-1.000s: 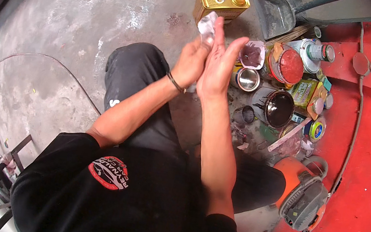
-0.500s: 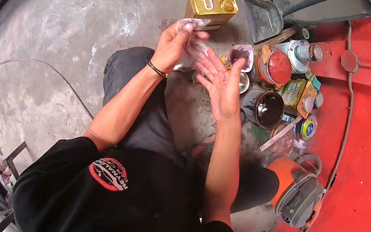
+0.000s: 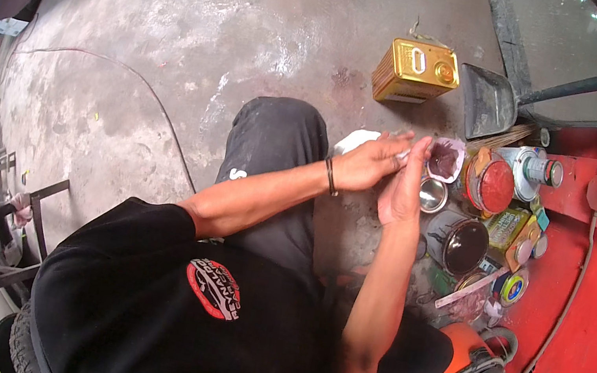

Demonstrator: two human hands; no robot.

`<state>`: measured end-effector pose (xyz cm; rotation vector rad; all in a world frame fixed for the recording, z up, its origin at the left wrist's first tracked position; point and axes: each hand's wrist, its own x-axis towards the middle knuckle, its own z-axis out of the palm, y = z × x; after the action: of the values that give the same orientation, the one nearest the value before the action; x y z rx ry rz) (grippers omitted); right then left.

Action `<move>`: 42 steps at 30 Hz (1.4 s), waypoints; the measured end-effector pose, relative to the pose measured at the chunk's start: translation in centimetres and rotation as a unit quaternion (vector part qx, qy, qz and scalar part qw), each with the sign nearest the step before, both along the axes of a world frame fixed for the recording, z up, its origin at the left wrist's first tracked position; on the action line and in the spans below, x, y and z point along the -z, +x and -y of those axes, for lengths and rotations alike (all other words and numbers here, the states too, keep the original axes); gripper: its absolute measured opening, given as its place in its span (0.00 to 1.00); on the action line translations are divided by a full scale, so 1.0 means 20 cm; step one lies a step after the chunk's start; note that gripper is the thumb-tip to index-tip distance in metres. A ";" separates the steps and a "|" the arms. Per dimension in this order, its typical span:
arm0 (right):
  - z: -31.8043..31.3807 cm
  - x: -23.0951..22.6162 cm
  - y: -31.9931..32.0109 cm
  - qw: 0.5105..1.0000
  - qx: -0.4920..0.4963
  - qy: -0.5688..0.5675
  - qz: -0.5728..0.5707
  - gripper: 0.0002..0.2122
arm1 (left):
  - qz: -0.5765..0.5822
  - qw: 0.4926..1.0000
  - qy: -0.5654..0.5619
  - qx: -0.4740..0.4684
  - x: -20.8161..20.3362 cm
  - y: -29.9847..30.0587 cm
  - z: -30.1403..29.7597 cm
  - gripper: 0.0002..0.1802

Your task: The person walks through a workshop, picks up a sanding block, and then sits on the floor. They pour a liquid from a yellow can onto a cloth and use it to wipe their hands and a paint sprayer cup. The person then uses the cloth to clean the inside of the sprayer cup and the sprayer nozzle.

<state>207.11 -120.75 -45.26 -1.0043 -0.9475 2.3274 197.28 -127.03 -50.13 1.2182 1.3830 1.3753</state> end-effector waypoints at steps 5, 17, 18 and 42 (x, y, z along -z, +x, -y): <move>0.05 0.06 -0.01 0.996 0.085 0.001 -0.008 0.35 | -0.009 0.998 0.038 -0.044 0.05 0.13 0.02 0.27; 0.02 -0.02 -0.06 0.818 -0.033 0.516 0.252 0.38 | 0.616 0.787 0.022 -0.021 -0.16 0.05 -0.07 0.25; -0.05 -0.04 -0.10 0.832 -0.007 0.482 0.274 0.38 | 0.605 0.796 0.019 -0.009 -0.15 0.10 -0.05 0.24; 0.16 -0.24 0.15 0.924 -0.120 0.337 0.133 0.37 | 0.234 0.943 -0.152 -0.181 -0.11 -0.01 -0.14 0.22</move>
<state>210.18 -123.88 -40.43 -0.9429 -1.9014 1.8101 197.01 -124.28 -48.02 0.4062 1.4405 1.5016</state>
